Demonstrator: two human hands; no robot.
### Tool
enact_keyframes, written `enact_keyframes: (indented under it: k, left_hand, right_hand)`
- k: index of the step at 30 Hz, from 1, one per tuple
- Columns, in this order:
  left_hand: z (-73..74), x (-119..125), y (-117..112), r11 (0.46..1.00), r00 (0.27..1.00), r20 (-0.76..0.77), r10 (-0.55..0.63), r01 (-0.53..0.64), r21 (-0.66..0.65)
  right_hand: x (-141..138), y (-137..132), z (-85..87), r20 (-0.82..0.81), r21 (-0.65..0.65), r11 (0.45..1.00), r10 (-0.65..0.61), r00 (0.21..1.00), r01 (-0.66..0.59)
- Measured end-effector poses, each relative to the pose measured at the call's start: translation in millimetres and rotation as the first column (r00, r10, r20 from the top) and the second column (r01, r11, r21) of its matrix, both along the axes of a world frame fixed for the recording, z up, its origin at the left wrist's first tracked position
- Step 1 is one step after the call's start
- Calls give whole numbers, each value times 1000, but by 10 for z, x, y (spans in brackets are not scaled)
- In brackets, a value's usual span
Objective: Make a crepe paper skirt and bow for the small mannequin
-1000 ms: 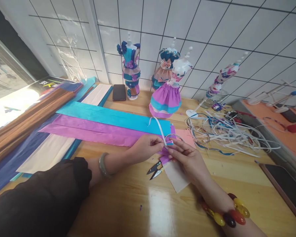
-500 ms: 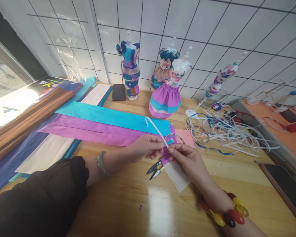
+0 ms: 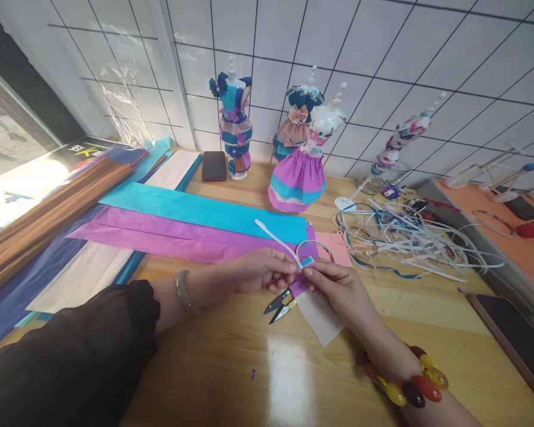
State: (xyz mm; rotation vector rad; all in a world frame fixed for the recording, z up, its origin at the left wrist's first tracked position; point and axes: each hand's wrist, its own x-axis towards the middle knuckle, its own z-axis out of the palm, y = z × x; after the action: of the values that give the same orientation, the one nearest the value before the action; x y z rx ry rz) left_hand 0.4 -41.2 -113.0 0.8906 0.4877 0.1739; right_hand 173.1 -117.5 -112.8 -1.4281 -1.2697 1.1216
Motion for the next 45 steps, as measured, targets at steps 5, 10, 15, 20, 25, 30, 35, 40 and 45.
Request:
enact_keyframes:
  k: [5, 10, 15, 20, 25, 30, 35, 40, 45]
  left_hand:
    - [11, -9, 12, 996, 998, 37, -49, 51, -69]
    - [43, -19, 17, 981, 988, 90, -123, 135, -141]
    - [78, -25, 13, 971, 982, 94, -161, 174, -163]
    - [65, -34, 21, 963, 974, 101, -201, 216, -164]
    - [56, -28, 25, 961, 973, 99, -208, 222, -166]
    - [72, -20, 26, 954, 970, 93, -225, 239, -184]
    - [81, -20, 30, 948, 973, 62, -220, 229, -222]
    - [86, -13, 28, 947, 972, 58, -228, 236, -218]
    - [51, -1, 23, 978, 981, -20, -193, 191, -83]
  right_hand:
    - [13, -3, -11, 2, 8, 999, 32, 999, -32]
    - [34, -10, -33, -55, -3, 994, 110, 992, -110]
    - [19, -20, -29, -70, 37, 994, 103, 992, -100]
    - [7, -31, 0, -30, 79, 994, 83, 996, -80]
    - [38, -42, -16, -1, 96, 992, 77, 997, -77]
    - [40, -57, -32, -3, 126, 989, 80, 997, -79]
    - [29, -61, -17, -13, 146, 986, 81, 997, -79]
    - [48, -62, 3, -1, 131, 984, 119, 993, -118]
    - [91, -69, -28, -26, 124, 978, 173, 985, -168]
